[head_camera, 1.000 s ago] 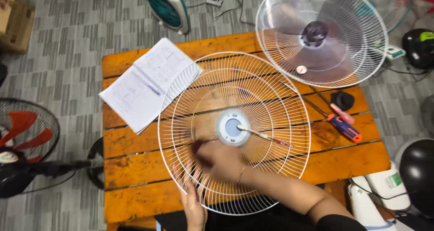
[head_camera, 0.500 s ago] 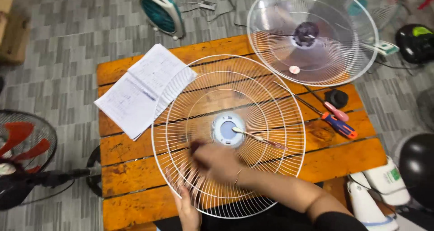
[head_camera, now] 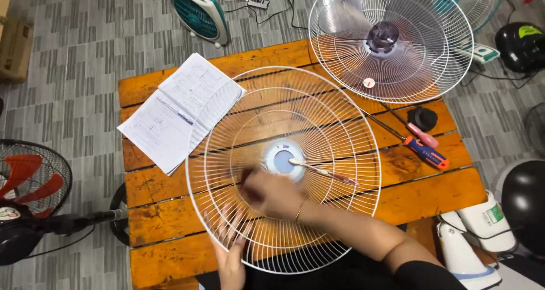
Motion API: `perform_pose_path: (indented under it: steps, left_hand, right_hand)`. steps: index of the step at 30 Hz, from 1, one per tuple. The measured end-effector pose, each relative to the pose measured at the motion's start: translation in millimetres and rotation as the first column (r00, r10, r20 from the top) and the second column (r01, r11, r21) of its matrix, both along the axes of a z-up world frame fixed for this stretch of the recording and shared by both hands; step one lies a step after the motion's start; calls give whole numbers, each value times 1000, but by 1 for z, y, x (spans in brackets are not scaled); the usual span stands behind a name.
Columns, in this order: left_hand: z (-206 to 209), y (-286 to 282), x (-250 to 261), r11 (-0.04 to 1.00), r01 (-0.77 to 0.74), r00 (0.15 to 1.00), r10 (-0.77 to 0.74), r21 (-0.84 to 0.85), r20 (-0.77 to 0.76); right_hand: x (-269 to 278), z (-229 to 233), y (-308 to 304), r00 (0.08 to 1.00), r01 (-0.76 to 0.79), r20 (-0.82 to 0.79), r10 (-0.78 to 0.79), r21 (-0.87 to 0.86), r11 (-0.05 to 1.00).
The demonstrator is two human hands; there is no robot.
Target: Cleaning a fan grill using a cloth and a sponge on a wooden table
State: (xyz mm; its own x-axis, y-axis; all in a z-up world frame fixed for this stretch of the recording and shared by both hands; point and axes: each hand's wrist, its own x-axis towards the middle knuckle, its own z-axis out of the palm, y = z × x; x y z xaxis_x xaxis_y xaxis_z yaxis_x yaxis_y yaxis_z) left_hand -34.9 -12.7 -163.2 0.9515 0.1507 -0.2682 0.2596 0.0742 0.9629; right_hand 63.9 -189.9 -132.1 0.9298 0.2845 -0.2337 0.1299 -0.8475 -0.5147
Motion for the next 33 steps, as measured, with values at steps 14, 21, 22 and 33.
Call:
perform_pose_path:
  steps: [14, 21, 22, 33]
  left_hand:
    - [-35, 29, -15, 982, -15, 994, -5, -188, -106]
    - [-13, 26, -7, 996, 87, 996, -87, -15, 18]
    - [-6, 25, -7, 997, 56, 998, -58, -56, -28]
    - [-23, 16, 1, 974, 192, 980, -197, -119, -33]
  right_hand:
    - [37, -21, 22, 974, 174, 163, -156, -104, 979]
    - [23, 25, 55, 979, -130, 191, 66, 347, 929]
    - [34, 43, 47, 999, 5, -41, 8, 298, 955]
    - [28, -16, 50, 981, -73, 194, 16, 287, 955]
